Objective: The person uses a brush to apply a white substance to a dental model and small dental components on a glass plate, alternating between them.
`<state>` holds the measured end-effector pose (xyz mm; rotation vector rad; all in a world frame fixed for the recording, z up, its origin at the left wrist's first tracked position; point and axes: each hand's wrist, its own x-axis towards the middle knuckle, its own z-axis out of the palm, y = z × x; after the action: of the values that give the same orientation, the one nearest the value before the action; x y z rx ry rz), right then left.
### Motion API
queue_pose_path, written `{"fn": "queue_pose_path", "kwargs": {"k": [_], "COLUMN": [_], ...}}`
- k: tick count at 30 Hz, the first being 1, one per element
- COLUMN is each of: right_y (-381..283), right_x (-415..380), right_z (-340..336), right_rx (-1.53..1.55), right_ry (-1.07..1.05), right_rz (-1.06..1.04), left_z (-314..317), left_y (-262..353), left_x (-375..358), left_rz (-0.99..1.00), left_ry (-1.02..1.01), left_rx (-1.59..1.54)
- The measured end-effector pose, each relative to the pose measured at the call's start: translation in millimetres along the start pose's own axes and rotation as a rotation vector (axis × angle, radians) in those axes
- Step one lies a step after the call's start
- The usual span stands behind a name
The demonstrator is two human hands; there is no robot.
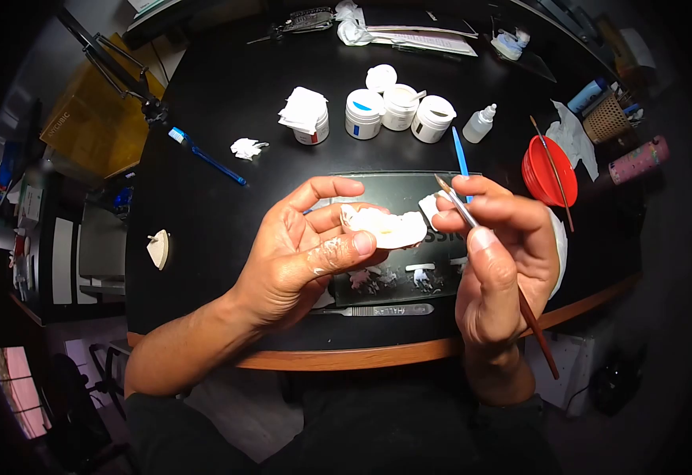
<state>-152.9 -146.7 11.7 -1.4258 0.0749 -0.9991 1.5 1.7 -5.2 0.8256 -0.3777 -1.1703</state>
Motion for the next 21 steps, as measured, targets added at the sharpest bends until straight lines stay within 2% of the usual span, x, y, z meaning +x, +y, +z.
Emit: {"fn": "queue_pose_path", "kwargs": {"k": [3,5,9,13,21], "right_y": [9,9,-2,11,8], "right_x": [0,-2,-6,-6,-6], "right_z": [-13,-12,9,0,-1], "right_rx": [-0.104,-0.082,0.035,-0.080,-0.279], "right_ry": [-0.138,-0.129,0.039,-0.075,-0.117], "right_rz": [-0.107,-0.075,0.041,-0.170,-0.255], "left_z": [-1,-3,-4,-6,-7], "left_y": [-2,-5,-10,-11,-11], "left_x": [0,1,2,3,2], "left_rz": [0.045,0.112,0.274,0.335,0.340], "left_ry": [0.019,0.023,0.010,-0.042,-0.055], "left_rx": [0.037,0.089,0.186,0.210,0.237]}}
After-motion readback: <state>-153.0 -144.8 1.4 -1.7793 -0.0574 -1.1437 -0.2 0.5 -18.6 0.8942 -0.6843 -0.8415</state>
